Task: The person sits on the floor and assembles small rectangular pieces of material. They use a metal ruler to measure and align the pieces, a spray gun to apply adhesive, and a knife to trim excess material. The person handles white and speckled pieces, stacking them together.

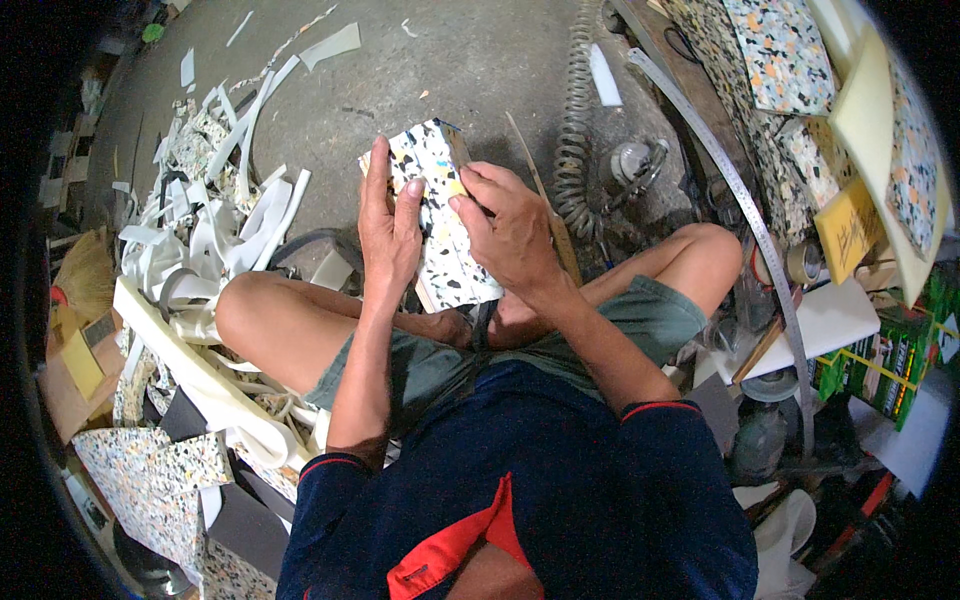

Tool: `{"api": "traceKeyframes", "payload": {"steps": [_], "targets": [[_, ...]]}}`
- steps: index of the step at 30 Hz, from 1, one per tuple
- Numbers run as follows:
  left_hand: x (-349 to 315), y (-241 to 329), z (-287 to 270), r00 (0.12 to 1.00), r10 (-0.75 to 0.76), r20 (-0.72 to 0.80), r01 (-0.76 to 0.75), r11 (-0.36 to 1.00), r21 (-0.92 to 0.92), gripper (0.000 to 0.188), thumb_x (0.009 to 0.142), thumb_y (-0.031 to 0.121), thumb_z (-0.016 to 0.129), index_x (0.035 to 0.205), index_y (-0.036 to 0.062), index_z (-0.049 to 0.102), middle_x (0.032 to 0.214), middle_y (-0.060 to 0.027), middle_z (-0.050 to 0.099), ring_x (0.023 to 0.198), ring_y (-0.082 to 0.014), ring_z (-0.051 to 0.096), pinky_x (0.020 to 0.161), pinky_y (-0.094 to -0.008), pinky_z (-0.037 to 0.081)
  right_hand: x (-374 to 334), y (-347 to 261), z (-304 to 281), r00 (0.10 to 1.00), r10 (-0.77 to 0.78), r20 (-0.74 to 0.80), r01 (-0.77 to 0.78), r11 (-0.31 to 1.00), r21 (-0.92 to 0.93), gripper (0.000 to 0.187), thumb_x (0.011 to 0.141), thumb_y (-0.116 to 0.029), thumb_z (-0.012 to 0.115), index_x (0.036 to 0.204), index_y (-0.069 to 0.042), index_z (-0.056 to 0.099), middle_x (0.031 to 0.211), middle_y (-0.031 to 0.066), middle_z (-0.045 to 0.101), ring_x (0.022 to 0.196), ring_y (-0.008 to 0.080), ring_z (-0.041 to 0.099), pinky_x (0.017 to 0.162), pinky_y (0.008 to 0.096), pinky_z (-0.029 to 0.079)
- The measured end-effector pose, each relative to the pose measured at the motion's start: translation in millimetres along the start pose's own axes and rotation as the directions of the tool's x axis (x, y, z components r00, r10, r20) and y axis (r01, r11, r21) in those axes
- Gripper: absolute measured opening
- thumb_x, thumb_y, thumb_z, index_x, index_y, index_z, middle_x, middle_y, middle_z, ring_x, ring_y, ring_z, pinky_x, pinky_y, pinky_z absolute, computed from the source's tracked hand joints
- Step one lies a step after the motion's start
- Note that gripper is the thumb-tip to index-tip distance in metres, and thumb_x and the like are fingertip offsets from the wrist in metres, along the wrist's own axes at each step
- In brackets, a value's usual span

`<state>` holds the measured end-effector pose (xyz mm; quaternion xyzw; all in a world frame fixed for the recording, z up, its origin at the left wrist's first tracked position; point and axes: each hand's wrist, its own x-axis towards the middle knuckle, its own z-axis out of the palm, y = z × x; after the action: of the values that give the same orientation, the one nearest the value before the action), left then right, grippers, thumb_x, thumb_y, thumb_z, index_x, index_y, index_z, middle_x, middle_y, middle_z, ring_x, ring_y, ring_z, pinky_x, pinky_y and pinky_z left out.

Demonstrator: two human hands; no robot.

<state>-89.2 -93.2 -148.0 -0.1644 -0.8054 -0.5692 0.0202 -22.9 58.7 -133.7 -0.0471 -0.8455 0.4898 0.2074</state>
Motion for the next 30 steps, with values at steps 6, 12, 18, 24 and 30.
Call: {"api": "traceKeyframes", "payload": {"steps": [6,12,18,24,30], "targets": [[-3,4,-2,1.0,-0.019,0.009,0.019,0.996,0.084,0.06,0.099,0.017,0.058,0.154,0.0035,0.036,0.15,-0.031,0.041,0.137,-0.0425,0.045,0.113,-0.0432,0.037,-8,-5,13,0.998,-0.055,0.018,0.056,0.996,-0.065,0.029,0.088,-0.01,0.07,0.112,0.006,0.07,0.115,0.0256,0.069,0.105,0.0404,0.067,0.092,0.0427,0.053],[-13,-3,-6,0.999,0.011,-0.03,-0.012,0.999,-0.046,0.082,0.099,0.023,0.06,0.16,-0.0002,0.01,0.154,-0.0303,0.036,0.138,-0.0358,0.045,0.111,-0.0418,0.041,-23,4,9,0.996,0.057,0.063,-0.063,0.993,0.097,0.044,0.087,-0.012,0.074,0.126,0.005,0.064,0.119,0.0242,0.068,0.113,0.0349,0.066,0.097,0.0382,0.052],[-32,-19,-14,0.847,-0.435,0.307,0.518,0.542,-0.662,0.078,0.101,0.033,0.061,0.157,-0.0015,0.02,0.136,-0.0197,0.054,0.111,-0.0225,0.063,0.087,-0.0349,0.057,-47,4,0,0.905,0.337,0.258,-0.411,0.847,0.337,0.065,0.09,-0.012,0.071,0.146,0.004,0.044,0.142,0.0235,0.053,0.129,0.0266,0.056,0.103,0.036,0.05],[-38,14,-14,0.994,-0.078,0.079,0.109,0.817,-0.566,0.132,0.068,0.054,0.09,0.158,-0.0039,0.014,0.141,-0.02,0.052,0.127,-0.0268,0.055,0.108,-0.0389,0.044,-48,-18,-17,0.981,0.037,0.19,-0.138,0.822,0.553,0.079,0.097,-0.025,0.066,0.155,0.007,0.023,0.152,0.0264,0.041,0.141,0.0307,0.043,0.116,0.0405,0.034],[-43,36,-14,0.998,0.02,-0.061,-0.047,0.875,-0.482,0.149,0.056,0.067,0.09,0.158,-0.0054,0.01,0.147,-0.0217,0.046,0.131,-0.028,0.052,0.109,-0.0393,0.042,-38,-45,-24,0.99,-0.081,0.115,0.023,0.899,0.437,0.087,0.103,-0.048,0.051,0.157,0.009,0.014,0.156,0.0298,0.034,0.143,0.0356,0.04,0.117,0.0409,0.031]]}}
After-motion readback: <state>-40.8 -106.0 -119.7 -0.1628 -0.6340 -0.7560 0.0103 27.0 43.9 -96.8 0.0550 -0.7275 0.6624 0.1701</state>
